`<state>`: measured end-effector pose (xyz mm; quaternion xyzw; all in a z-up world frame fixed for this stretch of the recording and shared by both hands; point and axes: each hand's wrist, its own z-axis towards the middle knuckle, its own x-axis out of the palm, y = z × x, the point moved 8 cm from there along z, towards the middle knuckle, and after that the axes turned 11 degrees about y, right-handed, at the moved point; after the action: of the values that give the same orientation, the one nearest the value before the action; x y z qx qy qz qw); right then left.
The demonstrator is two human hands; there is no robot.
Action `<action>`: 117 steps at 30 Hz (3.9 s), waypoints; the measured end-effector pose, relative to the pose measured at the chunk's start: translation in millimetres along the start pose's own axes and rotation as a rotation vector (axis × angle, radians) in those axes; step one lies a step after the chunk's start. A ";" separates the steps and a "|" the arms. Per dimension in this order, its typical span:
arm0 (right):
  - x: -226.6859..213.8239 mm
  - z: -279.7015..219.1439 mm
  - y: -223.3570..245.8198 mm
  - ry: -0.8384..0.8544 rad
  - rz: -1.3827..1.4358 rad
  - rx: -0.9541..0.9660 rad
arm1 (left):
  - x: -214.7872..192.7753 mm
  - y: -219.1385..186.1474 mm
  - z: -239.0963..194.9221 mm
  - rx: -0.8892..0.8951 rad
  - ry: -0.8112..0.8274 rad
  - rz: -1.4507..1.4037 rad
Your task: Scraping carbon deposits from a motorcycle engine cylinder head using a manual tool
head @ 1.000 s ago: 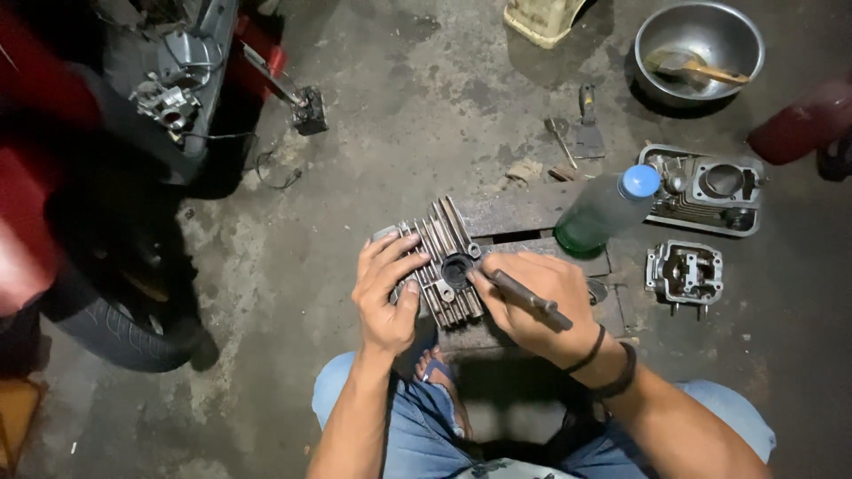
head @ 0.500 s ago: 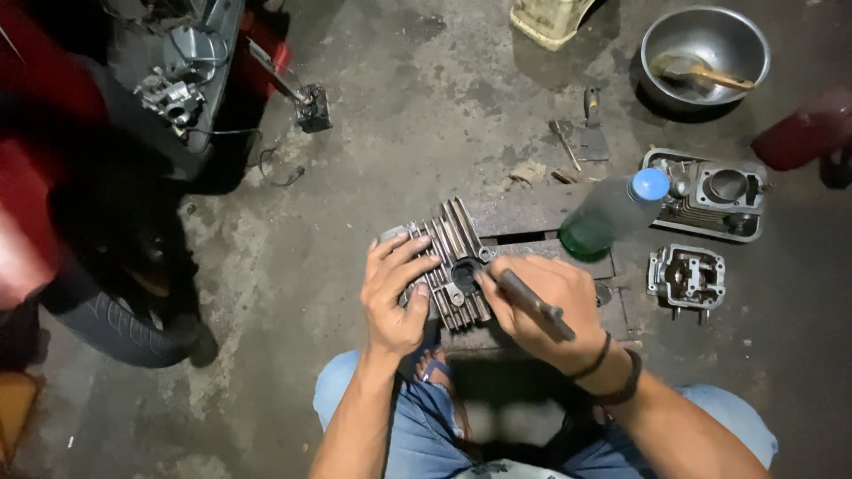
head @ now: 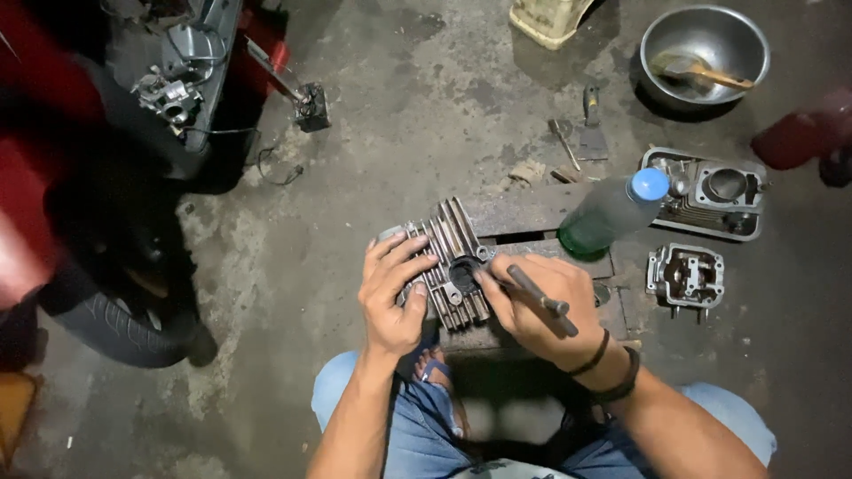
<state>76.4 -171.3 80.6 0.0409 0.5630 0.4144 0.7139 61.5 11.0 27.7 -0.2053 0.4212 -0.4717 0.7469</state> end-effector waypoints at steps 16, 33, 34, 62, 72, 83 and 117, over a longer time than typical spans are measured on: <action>-32.0 -18.9 -30.5 -0.040 0.206 0.069 | -1.4 37.7 21.1 -0.179 0.048 -0.038; -13.2 -0.8 -6.8 -0.069 -0.110 -0.255 | -3.4 36.6 18.5 -0.167 0.059 -0.042; -13.7 1.3 -3.8 -0.069 -0.113 -0.256 | -3.0 37.5 19.4 -0.165 0.057 -0.044; 7.4 43.9 17.8 0.106 -0.288 -0.229 | -8.7 44.2 34.7 -0.256 0.118 -0.121; 25.6 37.6 15.4 0.216 -0.451 -0.353 | -8.2 46.8 31.3 -0.253 0.123 -0.125; 28.4 48.8 13.0 0.260 -0.452 -0.438 | -6.4 50.9 32.2 -0.270 0.110 -0.120; 31.0 42.5 13.3 0.253 -0.481 -0.477 | -8.7 42.8 33.3 -0.228 0.110 -0.113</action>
<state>105.4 -125.5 79.1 -0.3121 0.5278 0.3561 0.7051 110.0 35.7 20.1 -0.2863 0.5001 -0.4726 0.6668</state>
